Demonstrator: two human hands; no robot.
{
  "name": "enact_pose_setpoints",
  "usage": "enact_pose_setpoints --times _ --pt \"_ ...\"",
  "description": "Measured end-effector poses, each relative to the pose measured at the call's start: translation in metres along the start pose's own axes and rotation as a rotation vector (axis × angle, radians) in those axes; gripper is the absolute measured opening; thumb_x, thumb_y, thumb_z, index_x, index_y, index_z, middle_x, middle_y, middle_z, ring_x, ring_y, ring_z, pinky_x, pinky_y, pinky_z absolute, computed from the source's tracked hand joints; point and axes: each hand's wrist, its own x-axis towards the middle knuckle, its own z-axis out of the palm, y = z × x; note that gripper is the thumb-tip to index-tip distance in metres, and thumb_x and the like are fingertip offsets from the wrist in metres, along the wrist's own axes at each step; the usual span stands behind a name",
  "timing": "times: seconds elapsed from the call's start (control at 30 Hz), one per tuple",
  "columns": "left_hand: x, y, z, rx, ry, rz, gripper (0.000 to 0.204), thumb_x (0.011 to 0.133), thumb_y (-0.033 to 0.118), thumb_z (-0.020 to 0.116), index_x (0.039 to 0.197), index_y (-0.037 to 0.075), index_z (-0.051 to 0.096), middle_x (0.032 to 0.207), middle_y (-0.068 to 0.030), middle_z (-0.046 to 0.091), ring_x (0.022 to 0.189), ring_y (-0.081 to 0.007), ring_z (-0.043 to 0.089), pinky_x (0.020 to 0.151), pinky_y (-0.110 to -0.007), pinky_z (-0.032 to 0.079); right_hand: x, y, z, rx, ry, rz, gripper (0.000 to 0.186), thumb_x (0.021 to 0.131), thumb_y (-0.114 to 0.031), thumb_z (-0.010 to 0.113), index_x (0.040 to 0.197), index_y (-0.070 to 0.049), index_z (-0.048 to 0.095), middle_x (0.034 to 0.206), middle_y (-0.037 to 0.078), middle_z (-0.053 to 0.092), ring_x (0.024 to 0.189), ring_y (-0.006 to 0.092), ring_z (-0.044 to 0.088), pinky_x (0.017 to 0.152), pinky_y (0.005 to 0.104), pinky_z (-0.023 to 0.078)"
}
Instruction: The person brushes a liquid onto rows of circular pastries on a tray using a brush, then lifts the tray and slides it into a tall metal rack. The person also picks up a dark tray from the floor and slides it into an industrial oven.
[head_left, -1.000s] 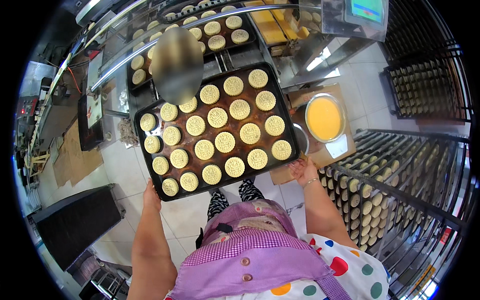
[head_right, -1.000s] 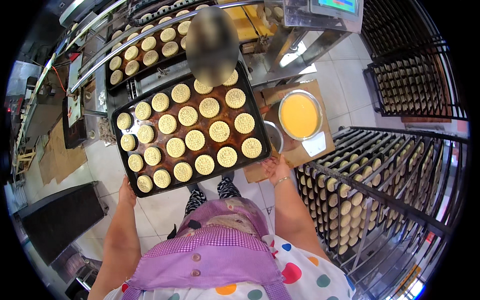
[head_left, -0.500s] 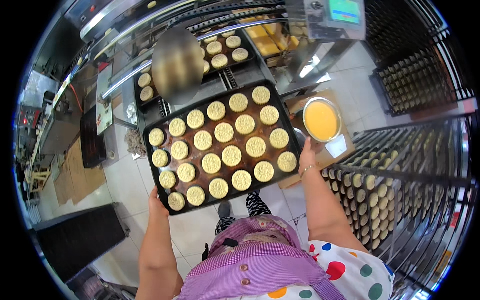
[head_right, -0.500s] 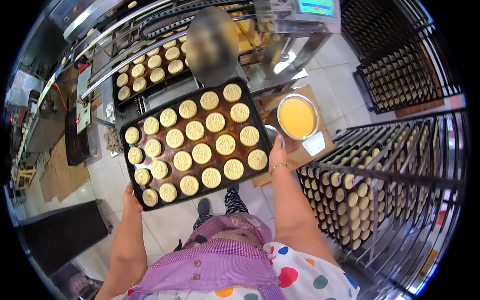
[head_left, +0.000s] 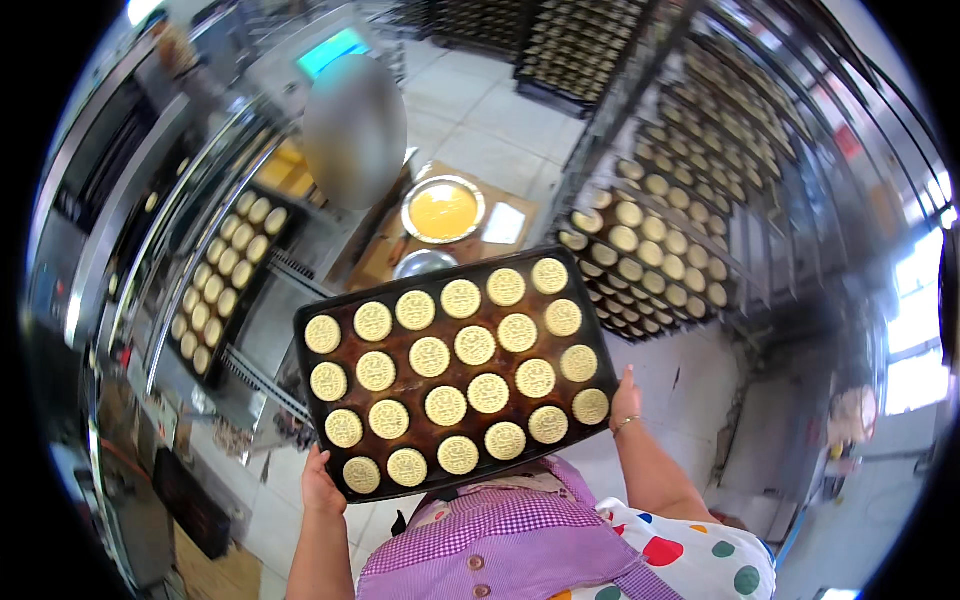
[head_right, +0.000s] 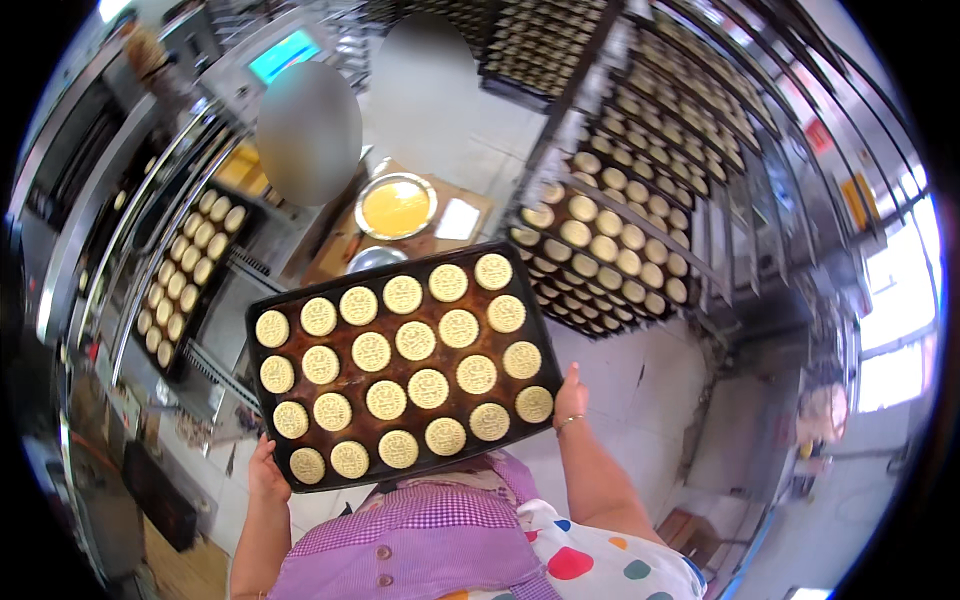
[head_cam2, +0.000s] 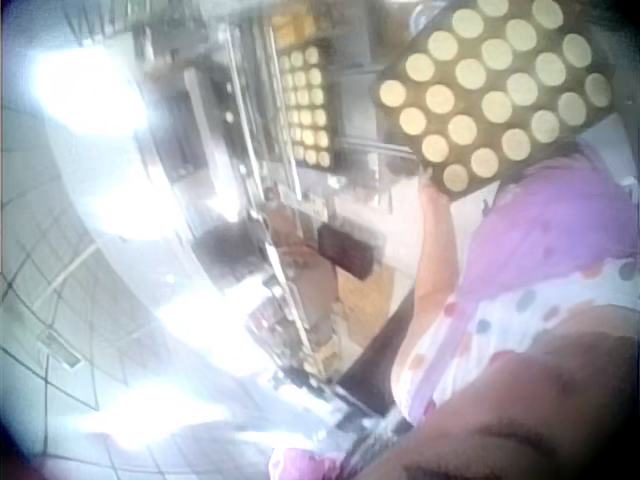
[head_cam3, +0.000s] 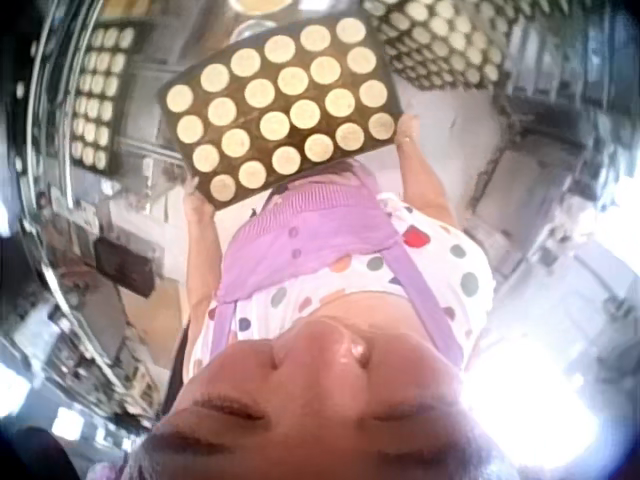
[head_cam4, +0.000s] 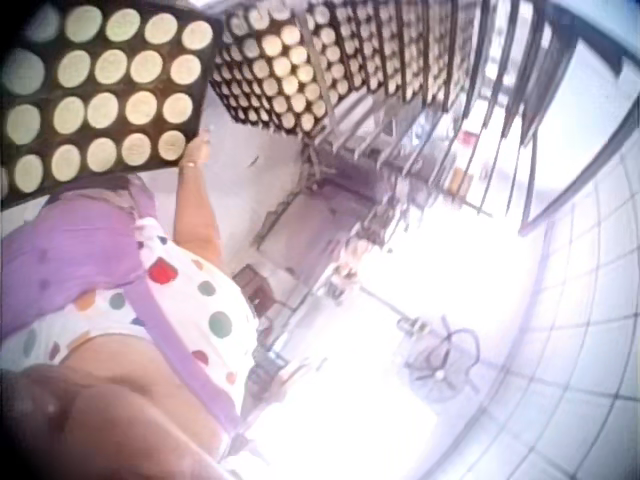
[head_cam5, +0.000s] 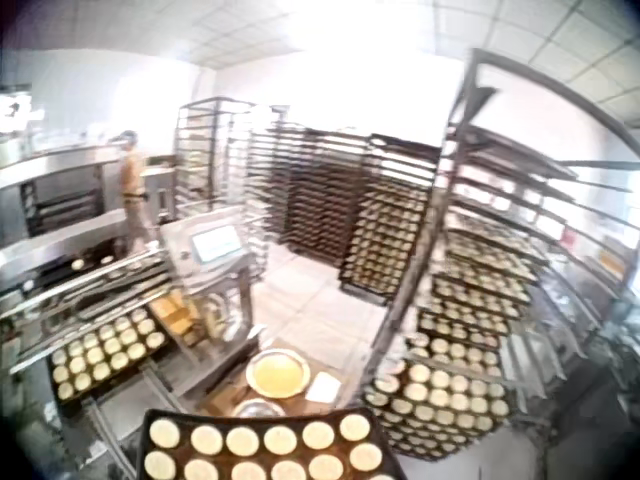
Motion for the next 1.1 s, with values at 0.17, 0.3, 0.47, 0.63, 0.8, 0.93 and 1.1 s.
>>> enact_pose_setpoints --times 0.17,0.3,0.47,0.63,0.8,0.93,1.1 --pt "0.004 -0.035 0.13 0.147 -0.354 -0.141 0.05 0.075 0.004 0.046 0.125 0.003 0.046 0.12 -0.0103 0.057 0.11 -0.0264 0.055 0.095 -0.039 0.044 0.015 -0.004 -0.133 0.151 0.314 0.002 0.078 0.086 -0.061 0.045 0.101 0.015 0.056 0.096 0.016 0.058 0.085 0.0217 0.05 0.08 0.037 0.044" --pt "0.019 -0.087 0.223 0.213 -0.494 -0.268 0.047 0.075 0.004 0.046 0.122 0.003 0.048 0.118 -0.0101 0.057 0.109 -0.0265 0.055 0.095 -0.04 0.044 0.045 -0.003 -0.22 0.192 0.467 0.043 0.079 0.086 -0.061 0.045 0.104 0.015 0.055 0.098 0.016 0.059 0.088 0.0223 0.051 0.082 0.0373 0.044" --pt "0.035 -0.141 0.33 0.361 -0.573 -0.332 0.046 0.076 0.009 0.048 0.121 0.005 0.049 0.117 -0.0091 0.059 0.109 -0.026 0.056 0.096 -0.042 0.044 0.098 -0.011 -0.283 0.268 0.542 0.12 0.082 0.086 -0.061 0.046 0.116 0.015 0.05 0.112 0.018 0.056 0.101 0.0244 0.052 0.089 0.0373 0.042" --pt "0.059 -0.169 0.418 0.434 -0.487 -0.419 0.04 0.077 0.01 0.048 0.116 0.006 0.053 0.112 -0.0103 0.061 0.101 -0.0286 0.059 0.09 -0.046 0.048 0.135 -0.053 -0.3 0.455 0.432 0.154 0.084 0.086 -0.06 0.047 0.125 0.014 0.044 0.124 0.019 0.052 0.113 0.0274 0.05 0.096 0.0382 0.039" --pt "0.129 -0.161 0.505 0.521 -0.528 -0.317 0.032 0.081 0.012 0.052 0.112 0.005 0.055 0.103 -0.0097 0.064 0.095 -0.0265 0.061 0.087 -0.044 0.048 0.213 -0.094 -0.274 0.743 0.111 0.146 0.089 0.081 -0.065 0.049 0.131 0.008 0.037 0.13 0.018 0.049 0.118 0.0294 0.048 0.099 0.0447 0.038" --pt "0.154 -0.163 0.557 0.713 -0.521 0.199 0.044 0.08 0.008 0.061 0.122 -0.001 0.05 0.12 -0.0084 0.056 0.113 -0.0187 0.05 0.096 -0.03 0.038 0.243 -0.116 -0.222 1.286 -0.137 0.053 0.078 0.086 -0.065 0.037 0.128 0.0 0.045 0.128 0.017 0.051 0.114 0.0303 0.051 0.098 0.0466 0.041" --pt "0.111 -0.203 0.53 1.293 -0.764 0.455 0.047 0.079 0.016 0.066 0.122 0.004 0.051 0.129 -0.0136 0.05 0.122 -0.0261 0.044 0.101 -0.036 0.036 0.194 -0.197 -0.085 1.31 -0.707 0.138 0.046 0.086 -0.032 0.052 0.123 -0.009 0.04 0.121 0.02 0.048 0.102 0.0455 0.052 0.086 0.0543 0.046"
